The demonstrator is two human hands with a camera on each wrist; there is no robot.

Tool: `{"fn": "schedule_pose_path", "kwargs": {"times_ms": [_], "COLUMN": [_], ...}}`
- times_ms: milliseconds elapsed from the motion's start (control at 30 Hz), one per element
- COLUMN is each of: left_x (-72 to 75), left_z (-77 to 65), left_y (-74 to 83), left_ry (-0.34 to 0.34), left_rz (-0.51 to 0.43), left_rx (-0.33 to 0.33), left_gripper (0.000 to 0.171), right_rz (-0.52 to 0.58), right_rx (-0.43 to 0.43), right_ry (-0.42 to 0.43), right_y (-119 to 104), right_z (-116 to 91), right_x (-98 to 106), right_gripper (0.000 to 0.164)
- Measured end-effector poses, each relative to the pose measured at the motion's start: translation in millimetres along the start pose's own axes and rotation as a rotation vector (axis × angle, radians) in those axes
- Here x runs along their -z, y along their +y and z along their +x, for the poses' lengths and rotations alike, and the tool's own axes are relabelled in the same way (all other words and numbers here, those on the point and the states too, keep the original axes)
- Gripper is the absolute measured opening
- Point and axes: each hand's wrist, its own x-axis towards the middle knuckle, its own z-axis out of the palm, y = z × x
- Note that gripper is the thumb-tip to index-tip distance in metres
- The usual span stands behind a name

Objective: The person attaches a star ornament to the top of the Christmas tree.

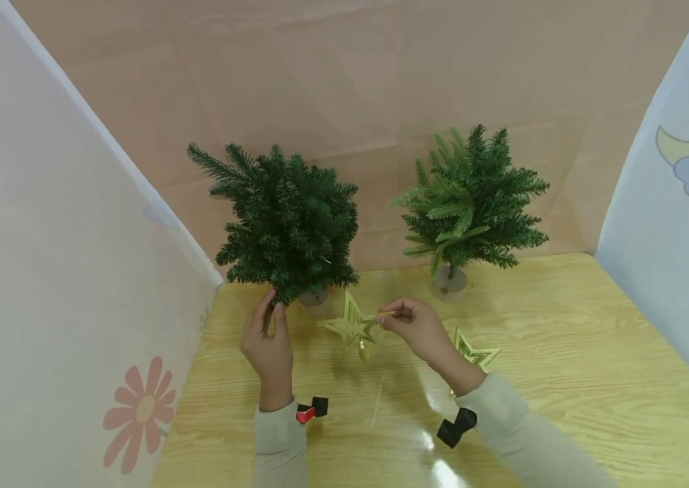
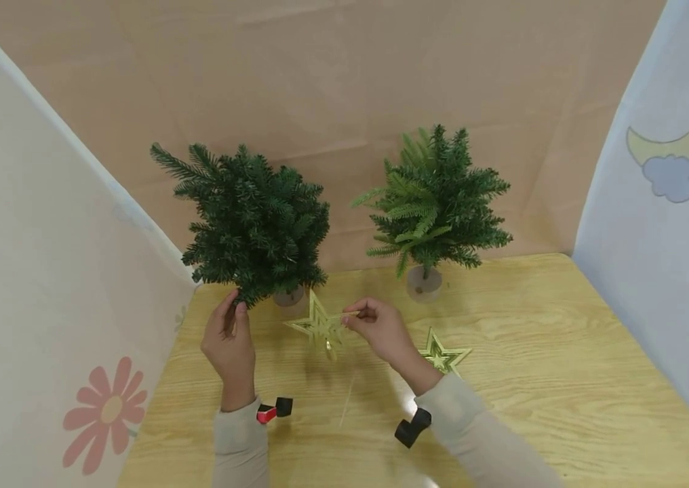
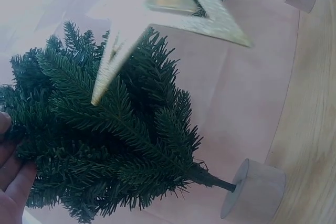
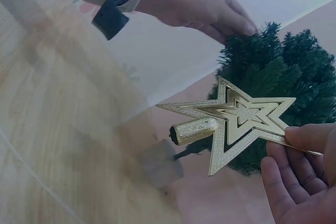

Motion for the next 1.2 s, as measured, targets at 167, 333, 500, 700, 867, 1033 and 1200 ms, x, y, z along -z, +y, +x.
{"fn": "schedule_pose_path", "kwargs": {"times_ms": [167,333,500,700,867,1033,1200], "left_x": [0.0,-0.7,-0.5,4.0,6.1,6.2,4.9], "left_z": [-0.7,-1.3,-2.0,-0.3,-3.5,-6.7,-5.2], "left_y": [-2.1,-9.7,-14.8,-3.7,-15.5,-32.2,-32.9], "left_ry": [-0.004,-0.006,-0.016,-0.006,-0.008,-0.017,-0.023], "left_rz": [0.009,0.013,0.021,0.017,0.026,0.039,0.031], "left_rx": [0.009,0.01,0.011,0.017,0.032,0.017,-0.012], "left_gripper": [0.023,0.025,0.025,0.025,0.026,0.029,0.029], "right_rz": [-0.046,-0.043,-0.046,-0.028,0.006,-0.021,-0.053], "right_rx": [0.023,0.073,0.108,0.14,0.145,0.161,0.193], "right_ry": [0.008,0.013,0.034,0.033,0.045,0.048,0.033], "right_y": [-20.2,-42.7,-59.8,-76.9,-86.3,-96.5,-111.0], "right_z": [-0.4,2.0,6.3,9.0,10.8,13.2,17.1], "right_x": [5.5,12.7,18.7,21.2,21.6,23.7,26.9], "right_gripper": [0.027,0.024,0.024,0.024,0.025,0.023,0.021]}}
